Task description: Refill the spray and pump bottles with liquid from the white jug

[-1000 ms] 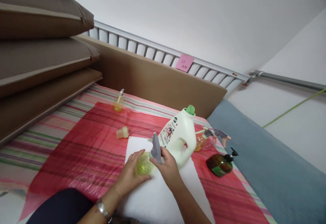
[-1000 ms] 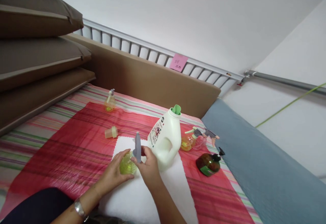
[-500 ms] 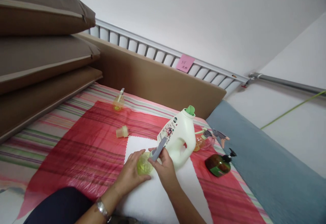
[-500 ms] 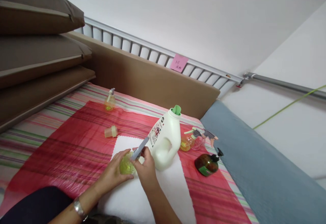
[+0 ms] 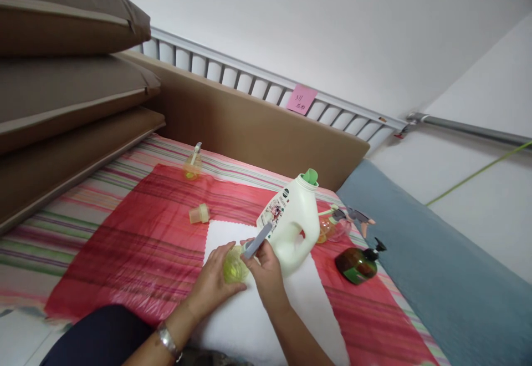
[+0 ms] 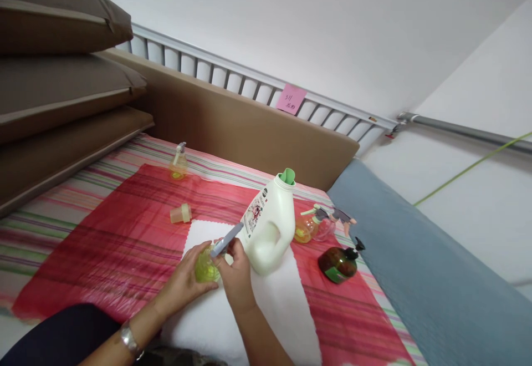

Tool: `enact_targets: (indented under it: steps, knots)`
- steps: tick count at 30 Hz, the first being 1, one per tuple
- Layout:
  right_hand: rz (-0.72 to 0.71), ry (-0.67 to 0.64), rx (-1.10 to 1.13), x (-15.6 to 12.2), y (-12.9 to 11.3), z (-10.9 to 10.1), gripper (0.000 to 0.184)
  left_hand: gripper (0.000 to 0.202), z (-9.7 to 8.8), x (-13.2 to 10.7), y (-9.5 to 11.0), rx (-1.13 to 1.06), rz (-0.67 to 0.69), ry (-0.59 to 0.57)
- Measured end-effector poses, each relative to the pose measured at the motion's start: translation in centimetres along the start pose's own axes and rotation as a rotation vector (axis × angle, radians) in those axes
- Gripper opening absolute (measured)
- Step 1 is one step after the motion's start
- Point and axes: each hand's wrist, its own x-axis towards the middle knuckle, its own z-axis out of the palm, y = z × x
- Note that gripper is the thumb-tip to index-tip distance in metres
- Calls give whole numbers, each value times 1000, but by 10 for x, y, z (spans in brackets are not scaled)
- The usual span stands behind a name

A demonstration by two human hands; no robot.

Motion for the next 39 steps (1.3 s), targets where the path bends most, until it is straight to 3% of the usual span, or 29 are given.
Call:
enact_targets:
  steps: [4,10,16,18,21,23,26,29,33,37,39]
  knots:
    - [-20,55,10,-6,9,5,28,81,1,-1,-1,10,18,5]
    - [-43,-65,127,-16,11,-5,51,82,1,0,-1,-6,0,18]
    - [0,28,96,-8,17,-1,38,81,1,0,-2,-15,-3,16]
    - [-10,47,94,-9,19,0,43,81,1,0,-3,-15,3,20]
    - [-34,-15,134,-12,16,0,53,81,1,0,-3,-15,11,19]
    - [-27,-52,139,-14,12,-1,48,82,2,0,-3,-12,8,24]
    - [-13,-21,78,-12,9,1,38,82,3,0,-5,0,-13,37]
    - [5,49,19,-9,12,7,43,81,4,0,-6,3,3,38]
    - [-2,1,-38,-13,20,10,44,79,2,1,-4,-3,10,33]
    - [-14,-16,-210,-30,23,-7,47,78,0,2,1,-22,-8,33]
    - [-27,0,-365,-41,12,-26,31,80,0,2,2,-34,-19,34]
